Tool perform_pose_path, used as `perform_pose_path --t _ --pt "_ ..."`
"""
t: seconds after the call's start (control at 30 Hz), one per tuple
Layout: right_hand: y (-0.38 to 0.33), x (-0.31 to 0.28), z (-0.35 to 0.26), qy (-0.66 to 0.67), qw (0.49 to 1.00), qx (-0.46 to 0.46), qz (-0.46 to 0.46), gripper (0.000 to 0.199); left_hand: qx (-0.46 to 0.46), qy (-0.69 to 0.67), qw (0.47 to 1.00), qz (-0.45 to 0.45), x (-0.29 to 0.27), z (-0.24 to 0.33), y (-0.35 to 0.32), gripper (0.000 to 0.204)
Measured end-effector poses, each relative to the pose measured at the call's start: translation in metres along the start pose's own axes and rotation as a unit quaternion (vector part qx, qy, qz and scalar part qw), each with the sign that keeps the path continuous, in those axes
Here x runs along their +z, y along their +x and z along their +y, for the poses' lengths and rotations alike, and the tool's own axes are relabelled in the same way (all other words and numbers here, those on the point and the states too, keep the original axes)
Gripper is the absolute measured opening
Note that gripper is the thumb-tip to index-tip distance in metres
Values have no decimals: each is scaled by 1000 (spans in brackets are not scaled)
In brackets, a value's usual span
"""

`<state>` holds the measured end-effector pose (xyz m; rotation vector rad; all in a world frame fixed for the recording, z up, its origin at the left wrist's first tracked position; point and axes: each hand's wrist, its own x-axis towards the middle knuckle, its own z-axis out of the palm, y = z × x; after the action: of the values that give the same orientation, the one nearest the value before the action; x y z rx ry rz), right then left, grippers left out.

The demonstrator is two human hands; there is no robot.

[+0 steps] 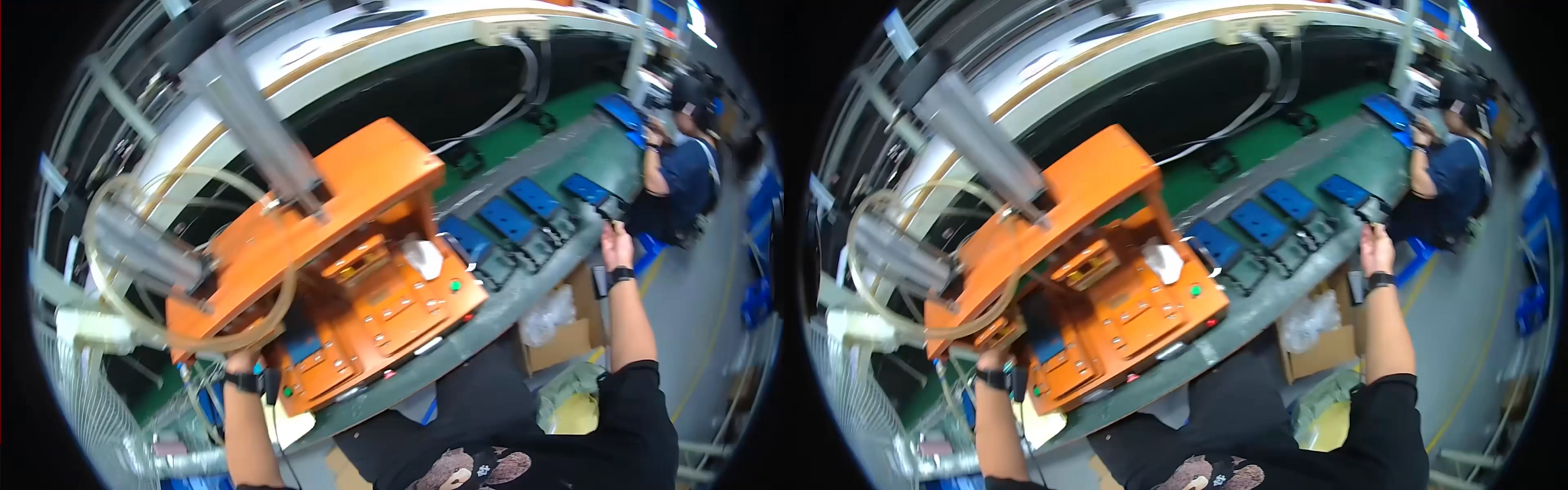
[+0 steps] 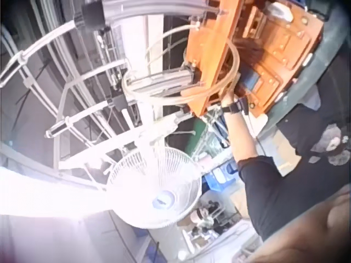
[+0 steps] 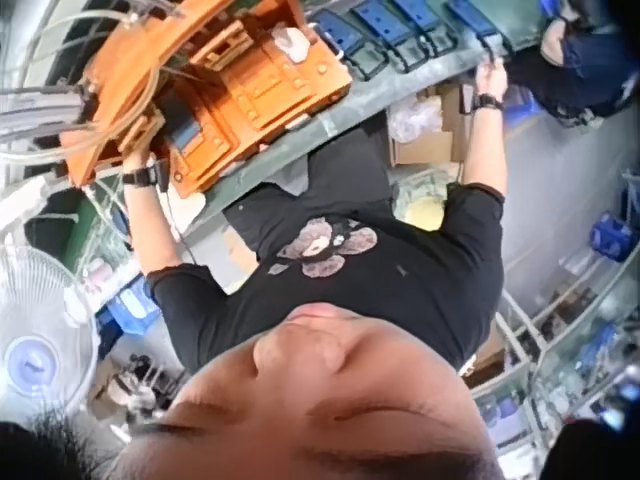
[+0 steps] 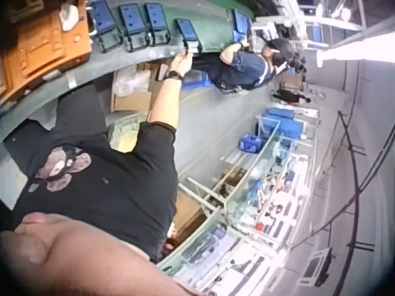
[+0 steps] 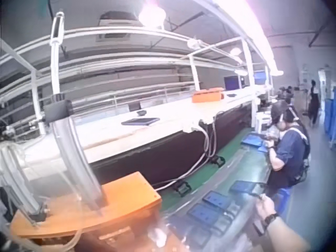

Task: Operating a pneumatic press to assemble or shape small plastic components in a factory setting.

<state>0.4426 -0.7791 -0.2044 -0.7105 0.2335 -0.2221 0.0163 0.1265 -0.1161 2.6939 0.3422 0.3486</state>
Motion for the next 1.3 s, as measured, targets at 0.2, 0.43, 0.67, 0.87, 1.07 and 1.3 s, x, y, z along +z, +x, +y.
perform_pose_path --t 0.2,0.43,0.67,0.87,1.07,1.3 --pt "28 28 17 -311 945 91 47 28 -104 -29 994 5 40 50 34 48" --pt "16 90 8 -677 730 -94 -23 34 -121 -131 983 -36 32 77 66 50" --pt "-26 254 86 -640 708 -152 -258 39 -142 -226 961 -72 26 100 48 53" --pt "-8 336 201 -827 468 -137 -280 79 -153 -309 934 -95 29 115 31 55" --pt "40 349 278 -870 425 -119 -219 51 -171 -381 901 -114 26 147 48 57" --pt "22 344 240 -721 599 -11 -348 69 -174 -474 851 -144 24 171 38 59"
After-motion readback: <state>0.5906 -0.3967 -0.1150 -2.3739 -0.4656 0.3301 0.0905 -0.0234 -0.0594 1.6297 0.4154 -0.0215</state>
